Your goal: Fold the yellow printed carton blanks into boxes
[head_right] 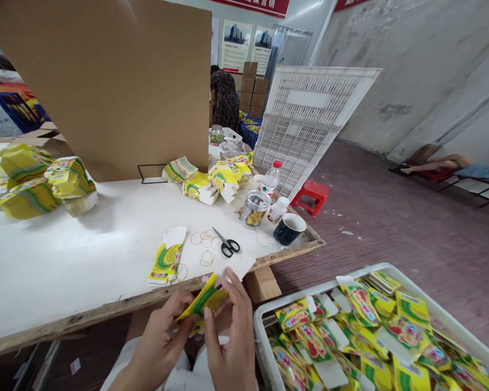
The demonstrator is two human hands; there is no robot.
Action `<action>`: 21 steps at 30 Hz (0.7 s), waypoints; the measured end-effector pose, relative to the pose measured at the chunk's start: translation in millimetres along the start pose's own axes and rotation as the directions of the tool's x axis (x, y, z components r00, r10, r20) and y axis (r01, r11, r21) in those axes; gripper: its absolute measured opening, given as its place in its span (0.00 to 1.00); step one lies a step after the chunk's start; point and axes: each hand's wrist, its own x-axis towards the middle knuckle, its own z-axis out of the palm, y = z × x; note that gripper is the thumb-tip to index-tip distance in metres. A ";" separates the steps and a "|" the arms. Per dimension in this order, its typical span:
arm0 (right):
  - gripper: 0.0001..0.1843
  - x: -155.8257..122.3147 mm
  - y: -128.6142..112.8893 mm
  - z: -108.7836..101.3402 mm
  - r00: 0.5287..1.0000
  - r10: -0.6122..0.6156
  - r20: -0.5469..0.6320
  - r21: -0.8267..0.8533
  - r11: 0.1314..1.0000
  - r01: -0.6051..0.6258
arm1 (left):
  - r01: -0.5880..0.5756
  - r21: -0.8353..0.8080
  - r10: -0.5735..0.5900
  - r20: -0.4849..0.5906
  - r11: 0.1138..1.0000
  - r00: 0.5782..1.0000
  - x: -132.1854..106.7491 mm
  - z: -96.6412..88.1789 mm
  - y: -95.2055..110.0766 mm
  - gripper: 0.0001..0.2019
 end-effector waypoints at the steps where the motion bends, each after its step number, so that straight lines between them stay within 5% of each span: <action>1: 0.24 0.1 -0.6 -1.2 1.000 0.007 0.018 0.004 1.000 -0.007 | 0.007 -0.007 -0.007 0.018 1.000 1.000 0.1 -0.3 -1.3 0.05; 7: 0.12 -1.9 -3.1 0.8 0.974 0.225 0.000 0.236 0.947 -0.218 | 0.082 -0.189 -0.060 0.120 0.979 0.991 -3.2 0.2 7.9 0.09; 10: 0.10 -5.6 -2.1 2.8 0.972 0.236 0.021 0.335 0.914 -0.229 | 0.194 -0.507 -0.054 0.276 0.840 0.960 -2.2 0.6 17.0 0.22; 13: 0.07 -9.5 -0.9 4.4 0.974 0.218 0.058 0.372 0.901 -0.224 | 0.291 -0.655 -0.073 0.338 0.698 0.938 1.6 4.5 18.6 0.26; 17: 0.05 -11.5 -0.6 6.5 0.974 0.227 -0.013 0.346 0.915 -0.209 | 0.266 -0.674 -0.107 0.269 0.689 0.957 6.6 13.0 9.9 0.25; 21: 0.20 -8.4 2.0 7.6 0.961 0.253 -0.111 0.239 0.946 -0.221 | 0.228 -0.711 -0.229 0.096 0.666 0.969 10.6 15.3 2.0 0.26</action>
